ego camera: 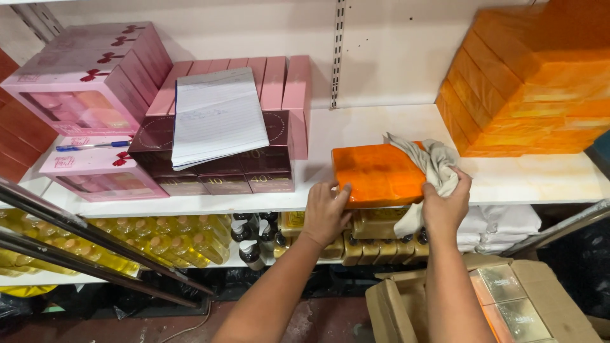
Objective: Wiping down orange-wrapped product boxes and placing them into a cardboard box.
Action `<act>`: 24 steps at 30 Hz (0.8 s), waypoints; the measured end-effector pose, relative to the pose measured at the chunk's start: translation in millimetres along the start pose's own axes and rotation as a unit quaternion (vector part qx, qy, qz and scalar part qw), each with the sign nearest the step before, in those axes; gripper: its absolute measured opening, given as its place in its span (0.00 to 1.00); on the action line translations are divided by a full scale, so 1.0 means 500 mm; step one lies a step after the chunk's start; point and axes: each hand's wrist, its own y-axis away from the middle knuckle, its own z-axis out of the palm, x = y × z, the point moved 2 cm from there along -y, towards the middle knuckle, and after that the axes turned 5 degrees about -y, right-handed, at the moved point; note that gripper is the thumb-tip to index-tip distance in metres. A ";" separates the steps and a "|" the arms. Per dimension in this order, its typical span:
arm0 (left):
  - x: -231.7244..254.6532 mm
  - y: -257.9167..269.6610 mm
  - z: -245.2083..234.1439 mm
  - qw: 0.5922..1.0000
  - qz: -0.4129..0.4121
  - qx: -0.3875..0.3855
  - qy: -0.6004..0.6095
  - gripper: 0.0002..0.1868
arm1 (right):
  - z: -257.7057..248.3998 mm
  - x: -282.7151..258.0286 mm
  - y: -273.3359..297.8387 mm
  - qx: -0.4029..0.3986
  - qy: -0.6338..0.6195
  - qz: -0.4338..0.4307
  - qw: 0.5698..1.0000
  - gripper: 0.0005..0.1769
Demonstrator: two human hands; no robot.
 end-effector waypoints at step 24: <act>-0.001 -0.139 -0.082 0.812 -0.306 0.197 0.457 0.23 | -0.012 -0.024 -0.025 0.010 -0.490 0.113 0.864 0.22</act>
